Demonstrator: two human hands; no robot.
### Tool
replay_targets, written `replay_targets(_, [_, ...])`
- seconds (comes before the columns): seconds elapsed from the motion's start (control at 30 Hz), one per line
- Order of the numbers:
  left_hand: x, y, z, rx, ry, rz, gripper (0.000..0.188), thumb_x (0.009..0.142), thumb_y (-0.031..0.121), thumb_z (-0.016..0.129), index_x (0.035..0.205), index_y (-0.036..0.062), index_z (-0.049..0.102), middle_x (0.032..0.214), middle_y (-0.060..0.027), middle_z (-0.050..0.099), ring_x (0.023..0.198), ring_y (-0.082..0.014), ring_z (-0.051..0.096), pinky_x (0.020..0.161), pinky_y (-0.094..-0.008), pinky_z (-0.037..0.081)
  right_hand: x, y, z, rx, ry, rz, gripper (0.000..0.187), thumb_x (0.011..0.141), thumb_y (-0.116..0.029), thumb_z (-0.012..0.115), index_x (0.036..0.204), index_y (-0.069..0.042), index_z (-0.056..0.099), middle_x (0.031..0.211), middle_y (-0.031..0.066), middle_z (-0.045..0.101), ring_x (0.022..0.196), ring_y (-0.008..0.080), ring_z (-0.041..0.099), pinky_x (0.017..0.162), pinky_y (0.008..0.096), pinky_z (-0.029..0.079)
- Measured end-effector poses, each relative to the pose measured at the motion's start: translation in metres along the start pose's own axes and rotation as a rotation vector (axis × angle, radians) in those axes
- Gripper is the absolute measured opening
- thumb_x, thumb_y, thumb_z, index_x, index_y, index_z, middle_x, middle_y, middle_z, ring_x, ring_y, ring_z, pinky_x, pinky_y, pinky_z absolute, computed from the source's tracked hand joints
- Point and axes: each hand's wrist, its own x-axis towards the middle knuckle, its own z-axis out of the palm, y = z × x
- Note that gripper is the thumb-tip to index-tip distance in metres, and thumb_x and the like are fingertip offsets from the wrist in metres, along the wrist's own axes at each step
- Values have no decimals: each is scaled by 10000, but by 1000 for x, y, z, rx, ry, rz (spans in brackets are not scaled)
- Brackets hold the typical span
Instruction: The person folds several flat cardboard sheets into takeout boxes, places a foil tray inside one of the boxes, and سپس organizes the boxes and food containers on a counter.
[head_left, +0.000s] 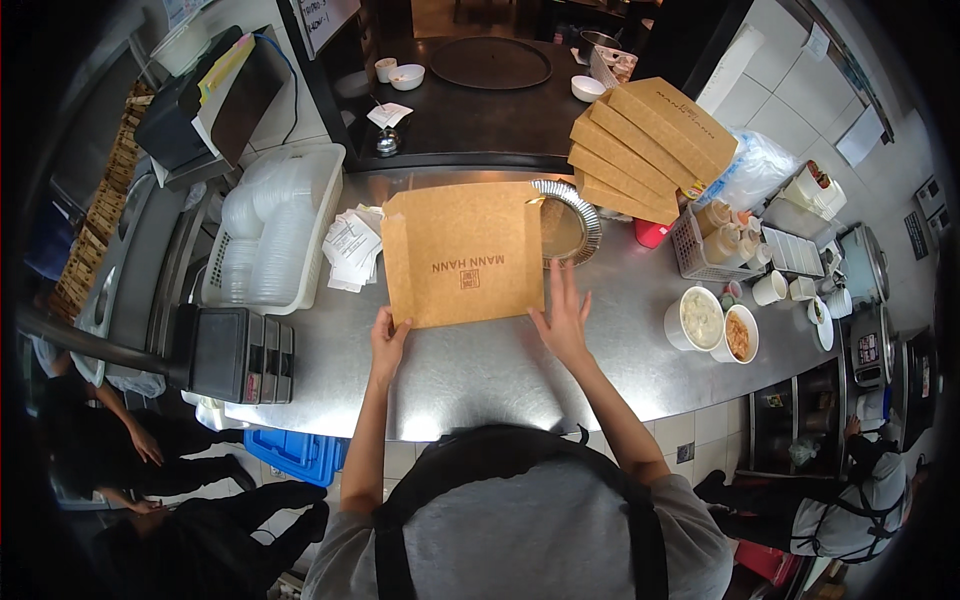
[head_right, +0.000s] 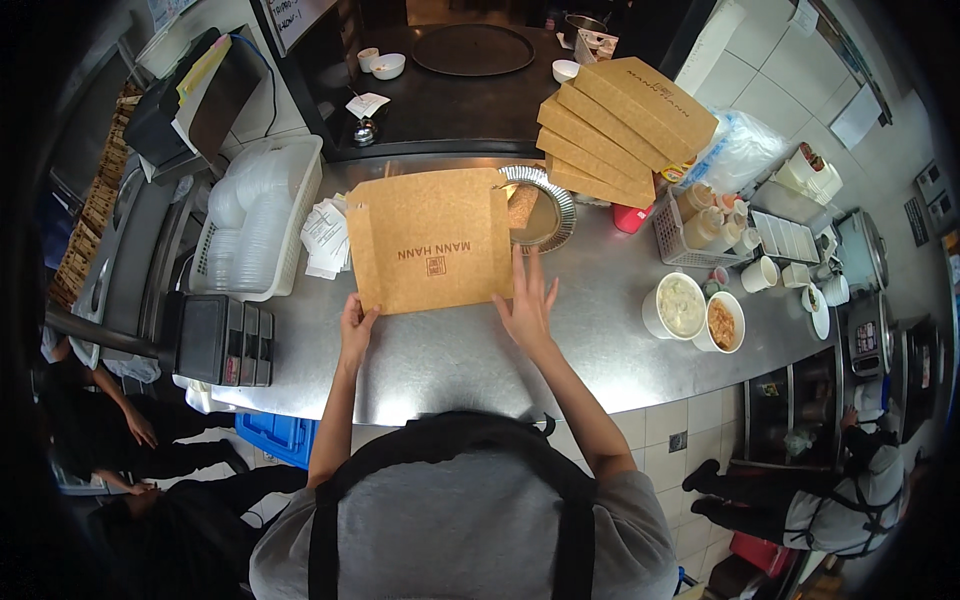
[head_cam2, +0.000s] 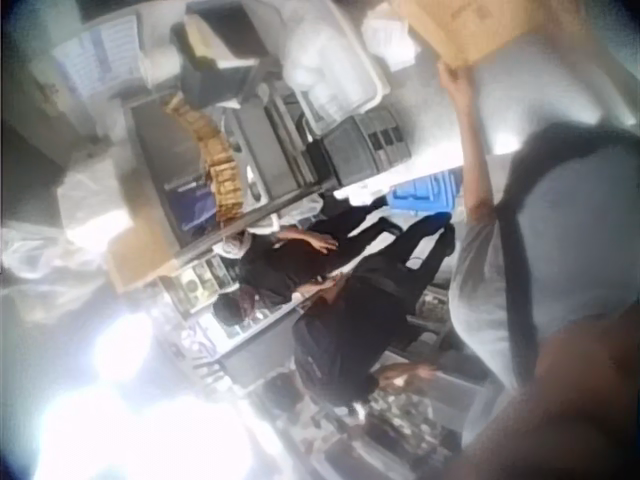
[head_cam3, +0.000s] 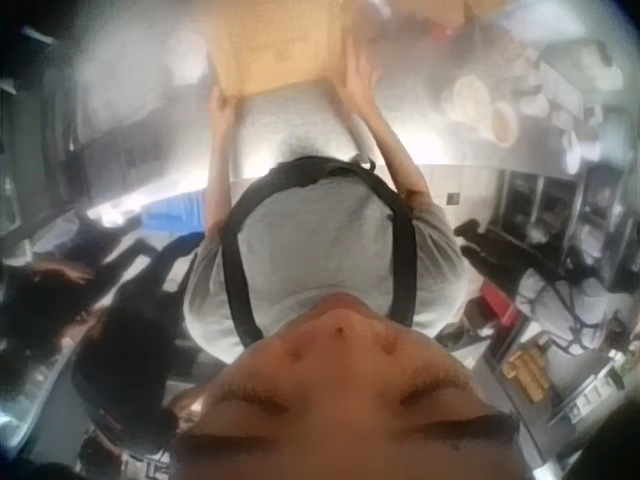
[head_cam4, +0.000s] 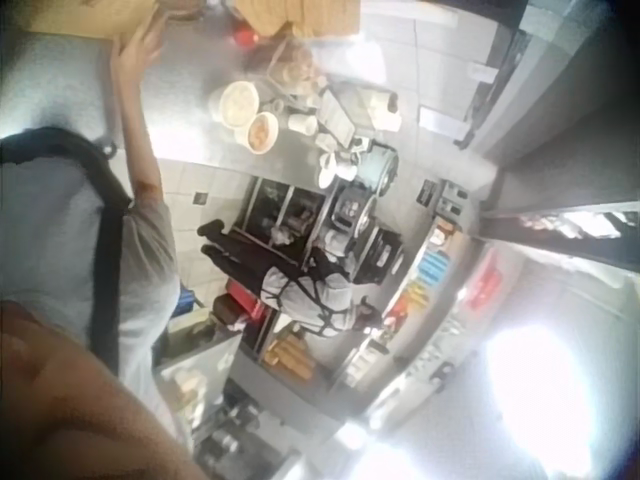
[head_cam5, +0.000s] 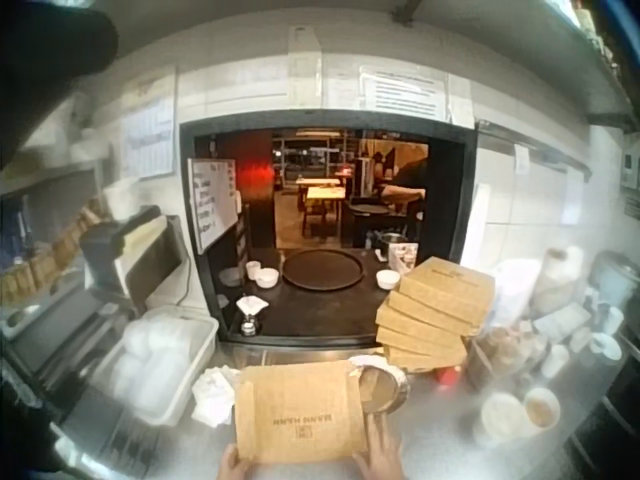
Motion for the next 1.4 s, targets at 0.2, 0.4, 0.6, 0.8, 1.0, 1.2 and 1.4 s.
replay_targets(0.2, [-41, 2, -16, 73, -18, 44, 153, 830, -19, 586, 980, 12, 592, 1222, -53, 464, 1106, -180, 484, 927, -286, 396, 14, -69, -84, 38, 365, -325, 651, 758, -184, 688, 1335, -128, 391, 1467, 170, 197, 1363, 345, 185, 1035, 632, 17])
replay_targets(0.4, [-45, 8, -17, -552, -90, -228, 319, 846, 55, 583, 1163, 47, 554, 1242, -94, 460, 1175, -220, 441, 995, -347, 373, -2, -78, -103, -61, 279, -649, 94, 764, -145, 651, 855, -155, 670, 1160, -26, 575, 1239, 215, 417, 1058, 599, -58])
replay_targets(0.6, [-41, 71, 22, -662, -11, -420, 501, 814, 10, 587, 1291, 77, 449, 1229, -119, 457, 1132, -197, 472, 956, -331, 420, -26, -85, -123, -58, 514, -784, 42, 746, -164, 657, 772, -188, 681, 924, -86, 654, 1037, 131, 543, 1085, 570, -70])
replay_targets(0.8, [-20, 117, 51, -423, 3, -411, 574, 774, -66, 549, 1325, 54, 440, 1248, -140, 475, 1019, -170, 561, 853, -285, 501, -44, -78, -143, -89, 608, -759, 73, 702, -174, 716, 718, -241, 692, 912, -100, 660, 1054, 142, 488, 1104, 554, 4])
replay_targets(1.0, [24, 116, 44, -543, -228, -236, 567, 779, -104, 483, 1329, 25, 430, 1207, -154, 556, 956, -163, 620, 832, -272, 511, -52, -61, -148, -139, 593, -671, 89, 699, -170, 715, 719, -255, 700, 934, -100, 656, 1101, 163, 465, 1105, 554, -5])
replay_targets(1.2, [71, 94, 42, -477, -206, -206, 577, 775, -123, 463, 1333, 18, 422, 1218, -117, 552, 967, -165, 611, 846, -262, 497, -59, -27, -113, -142, 350, -516, 134, 722, -113, 674, 821, -204, 673, 1029, -99, 625, 1148, 159, 470, 1081, 587, -34])
replay_targets(1.4, [86, 18, 26, 390, -175, 17, 621, 743, 11, 612, 1335, 73, 435, 1383, -204, 370, 1242, -264, 421, 998, -378, 380, -78, 22, -21, -87, -25, -446, 277, 718, -81, 643, 985, -158, 639, 1117, -50, 579, 1145, 146, 478, 1080, 601, 65])
